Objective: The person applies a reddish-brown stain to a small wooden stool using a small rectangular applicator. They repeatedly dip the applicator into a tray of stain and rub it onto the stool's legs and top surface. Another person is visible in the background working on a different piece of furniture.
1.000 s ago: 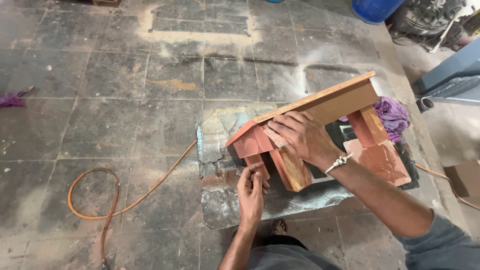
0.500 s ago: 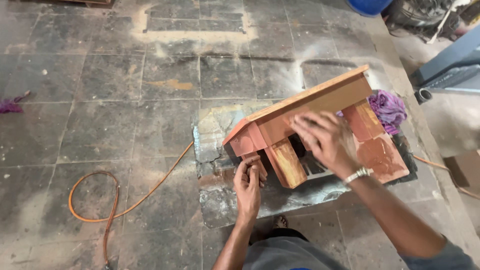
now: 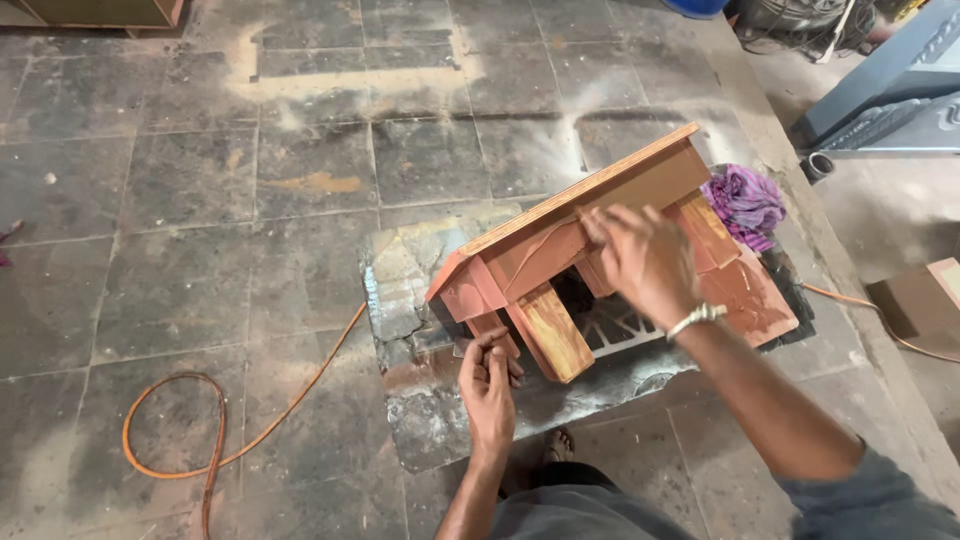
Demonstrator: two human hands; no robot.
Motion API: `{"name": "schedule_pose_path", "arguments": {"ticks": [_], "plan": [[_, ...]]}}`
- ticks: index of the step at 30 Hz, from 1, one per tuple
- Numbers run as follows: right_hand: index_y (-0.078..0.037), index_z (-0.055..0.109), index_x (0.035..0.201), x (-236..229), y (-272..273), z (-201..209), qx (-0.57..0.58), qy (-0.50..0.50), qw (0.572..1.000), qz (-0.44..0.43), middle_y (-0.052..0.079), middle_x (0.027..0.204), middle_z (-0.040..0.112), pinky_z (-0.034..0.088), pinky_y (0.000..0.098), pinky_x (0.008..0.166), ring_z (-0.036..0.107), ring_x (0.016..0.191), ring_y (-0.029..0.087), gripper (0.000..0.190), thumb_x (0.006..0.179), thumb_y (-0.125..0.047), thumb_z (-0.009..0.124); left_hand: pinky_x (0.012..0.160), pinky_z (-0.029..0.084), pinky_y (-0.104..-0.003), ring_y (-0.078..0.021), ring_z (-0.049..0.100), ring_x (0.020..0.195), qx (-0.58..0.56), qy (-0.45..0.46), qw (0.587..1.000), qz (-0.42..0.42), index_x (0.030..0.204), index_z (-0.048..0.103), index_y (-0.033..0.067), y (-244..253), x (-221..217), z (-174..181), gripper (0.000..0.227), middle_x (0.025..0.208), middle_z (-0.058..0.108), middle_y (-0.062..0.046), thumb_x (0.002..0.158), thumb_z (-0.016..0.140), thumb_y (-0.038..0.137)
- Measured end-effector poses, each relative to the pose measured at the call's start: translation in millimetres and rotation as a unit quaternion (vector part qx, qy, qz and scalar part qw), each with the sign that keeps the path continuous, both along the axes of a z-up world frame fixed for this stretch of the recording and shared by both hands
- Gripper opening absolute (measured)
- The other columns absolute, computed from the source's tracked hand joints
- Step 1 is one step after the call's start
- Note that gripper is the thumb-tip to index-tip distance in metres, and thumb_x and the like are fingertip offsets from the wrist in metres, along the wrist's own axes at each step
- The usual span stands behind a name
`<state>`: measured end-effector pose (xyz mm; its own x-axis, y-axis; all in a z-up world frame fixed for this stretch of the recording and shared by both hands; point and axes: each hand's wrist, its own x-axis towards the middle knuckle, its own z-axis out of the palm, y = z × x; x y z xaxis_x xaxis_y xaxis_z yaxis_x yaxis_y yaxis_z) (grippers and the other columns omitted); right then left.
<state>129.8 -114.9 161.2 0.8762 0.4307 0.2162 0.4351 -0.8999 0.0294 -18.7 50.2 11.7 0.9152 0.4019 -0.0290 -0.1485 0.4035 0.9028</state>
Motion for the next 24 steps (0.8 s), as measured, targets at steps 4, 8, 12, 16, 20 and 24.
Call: {"name": "schedule_pose_path", "arguments": {"ticks": [4, 8, 12, 16, 20, 24], "plan": [[-0.018, 0.078, 0.111, 2.3, 24.2, 10.2, 0.085, -0.003, 0.996, 0.002, 0.005, 0.101, 0.076, 0.058, 0.0344, 0.070, 0.069, 0.082, 0.020, 0.024, 0.089, -0.015, 0.068, 0.055, 0.045, -0.024, -0.0075, 0.056, 0.065, -0.014, 0.026, 0.999, 0.026, 0.121, 0.067, 0.0006, 1.5, -5.6, -0.7, 0.026, 0.074, 0.061, -0.002, 0.106, 0.052, 0.014], [-0.019, 0.079, 0.103, -62.6, 74.3, 17.4, 0.089, -0.025, 0.987, 0.135, 0.004, 0.095, 0.076, 0.057, 0.0393, 0.070, 0.070, 0.081, 0.023, 0.025, 0.080, -0.015, 0.072, 0.055, 0.044, -0.024, -0.0064, 0.053, 0.063, -0.007, 0.056, 0.995, 0.079, 0.120, 0.068, 0.0002, -8.8, -12.0, -7.9, 0.025, 0.073, 0.060, -0.001, 0.107, 0.053, 0.015], [-0.019, 0.078, 0.111, -75.0, 61.4, 31.8, 0.116, 0.062, 0.960, 0.246, 0.001, 0.095, 0.077, 0.057, 0.0359, 0.070, 0.068, 0.079, 0.019, 0.032, 0.082, -0.007, 0.071, 0.053, 0.044, -0.024, -0.0066, 0.053, 0.060, -0.012, 0.014, 0.992, 0.121, 0.119, 0.065, 0.0015, -26.5, -2.4, -1.9, 0.023, 0.074, 0.063, -0.001, 0.105, 0.052, 0.014], [-0.020, 0.074, 0.129, -4.3, -28.3, 26.1, 0.147, 0.093, 0.984, 0.034, -0.002, 0.123, 0.075, 0.058, 0.0343, 0.057, 0.068, 0.068, 0.020, 0.050, 0.089, 0.008, 0.060, 0.050, 0.043, -0.023, -0.0054, 0.052, 0.060, 0.046, -0.015, 0.996, 0.080, 0.119, 0.066, 0.0028, -38.6, -4.0, 14.0, 0.022, 0.072, 0.059, 0.000, 0.104, 0.052, 0.012], [-0.016, 0.072, 0.126, 64.6, -100.7, -7.1, 0.145, -0.160, 0.971, 0.107, 0.008, 0.124, 0.072, 0.054, 0.0426, 0.097, 0.067, 0.107, 0.027, 0.042, 0.091, 0.006, 0.066, 0.066, 0.046, -0.022, -0.0052, 0.053, 0.079, 0.147, -0.111, 0.980, 0.068, 0.112, 0.064, 0.0008, -57.1, 3.6, 44.4, 0.013, 0.089, 0.057, 0.000, 0.109, 0.054, 0.009], [-0.024, 0.070, 0.136, 61.0, -105.7, -52.6, 0.152, -0.115, 0.979, 0.065, 0.006, 0.128, 0.070, 0.055, 0.0409, 0.098, 0.063, 0.110, 0.026, 0.056, 0.087, 0.002, 0.065, 0.062, 0.039, -0.025, -0.0063, 0.049, 0.072, 0.019, -0.072, 0.997, -0.012, 0.123, 0.065, -0.0007, -85.5, 17.7, 69.1, 0.023, 0.085, 0.056, 0.000, 0.106, 0.054, 0.012]]}}
